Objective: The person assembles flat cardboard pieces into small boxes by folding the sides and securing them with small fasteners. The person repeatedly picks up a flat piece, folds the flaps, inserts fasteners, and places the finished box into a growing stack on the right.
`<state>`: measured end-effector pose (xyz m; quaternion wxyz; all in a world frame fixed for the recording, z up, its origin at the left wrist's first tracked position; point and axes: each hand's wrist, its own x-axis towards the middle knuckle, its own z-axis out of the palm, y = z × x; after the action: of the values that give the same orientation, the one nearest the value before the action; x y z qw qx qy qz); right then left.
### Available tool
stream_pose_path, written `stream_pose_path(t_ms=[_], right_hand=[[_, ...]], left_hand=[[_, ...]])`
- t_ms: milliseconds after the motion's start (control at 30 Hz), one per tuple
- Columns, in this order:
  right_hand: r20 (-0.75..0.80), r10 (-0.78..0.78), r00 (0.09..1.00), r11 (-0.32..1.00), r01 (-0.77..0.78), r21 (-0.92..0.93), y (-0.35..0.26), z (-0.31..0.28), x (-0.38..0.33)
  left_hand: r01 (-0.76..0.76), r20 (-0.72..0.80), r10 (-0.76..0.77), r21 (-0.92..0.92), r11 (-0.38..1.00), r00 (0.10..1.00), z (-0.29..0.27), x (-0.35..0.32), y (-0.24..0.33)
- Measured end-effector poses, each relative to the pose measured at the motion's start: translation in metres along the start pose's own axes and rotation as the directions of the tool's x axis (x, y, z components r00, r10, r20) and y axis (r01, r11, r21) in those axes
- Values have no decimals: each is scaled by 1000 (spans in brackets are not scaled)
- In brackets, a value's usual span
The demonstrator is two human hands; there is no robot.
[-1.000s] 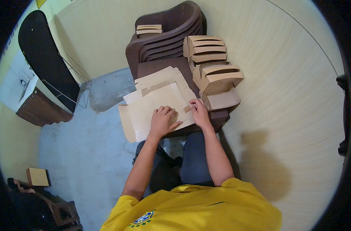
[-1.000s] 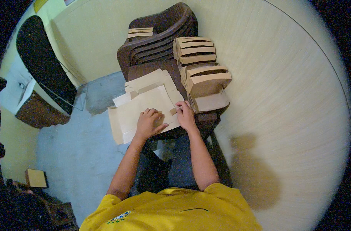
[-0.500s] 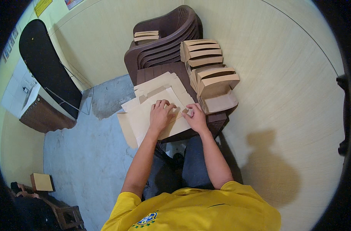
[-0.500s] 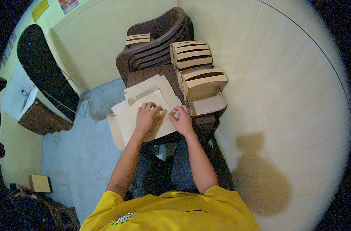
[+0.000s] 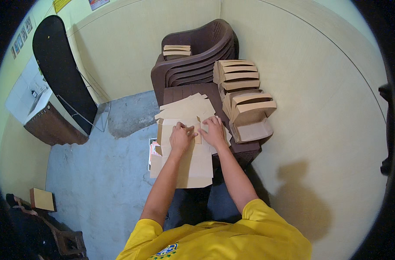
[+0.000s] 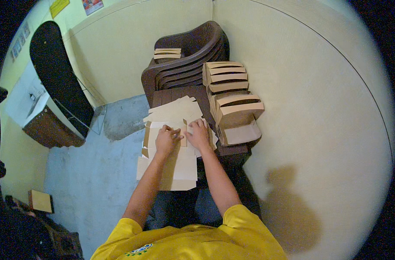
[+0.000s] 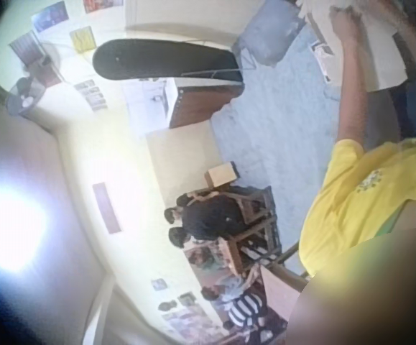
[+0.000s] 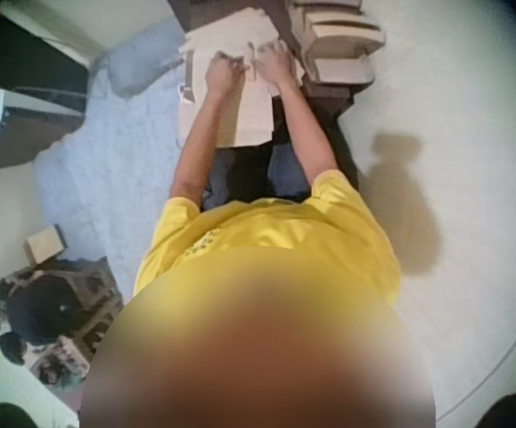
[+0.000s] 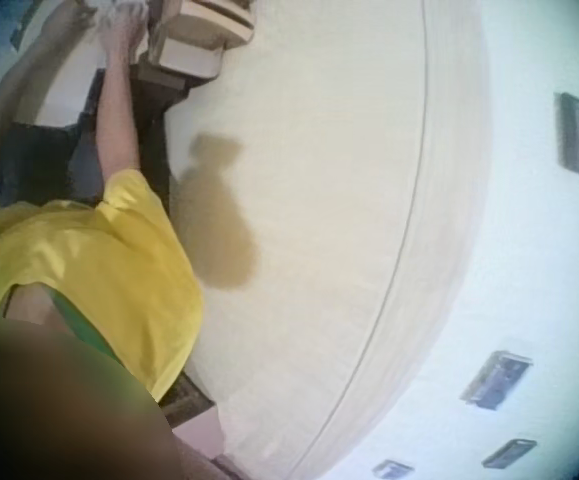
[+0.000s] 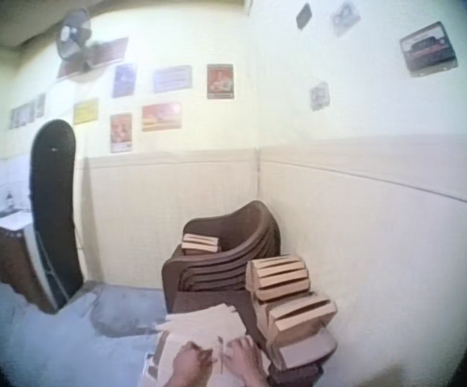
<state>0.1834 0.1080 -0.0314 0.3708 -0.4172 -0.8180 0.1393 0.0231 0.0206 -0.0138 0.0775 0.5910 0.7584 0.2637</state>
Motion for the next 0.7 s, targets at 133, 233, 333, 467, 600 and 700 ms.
stream_pose_path(t_ms=[133,233,333,467,600,700], right_hand=[[54,-7,999,999,5,36,-11,-19,-36],[93,136,986,989,-131,-64,-18,-17,-38],[49,248,968,959,-238,-151,-21,-2,-15],[-1,336,942,927,-331,-179,-21,12,27],[85,382,920,918,-367,-149,-25,-5,25],[109,365,924,923,-345,-168,-34,-26,-19]], left_hand=[[-14,-206,11,-14,1000,978,5,-19,12],[-151,-252,136,-44,987,958,10,-19,6],[-177,-221,164,-43,983,961,13,-17,-1],[-177,-236,152,-90,980,960,15,-15,-3],[-117,-204,83,-161,980,975,19,-15,-5],[-86,-263,36,-180,980,964,21,-8,-8]])
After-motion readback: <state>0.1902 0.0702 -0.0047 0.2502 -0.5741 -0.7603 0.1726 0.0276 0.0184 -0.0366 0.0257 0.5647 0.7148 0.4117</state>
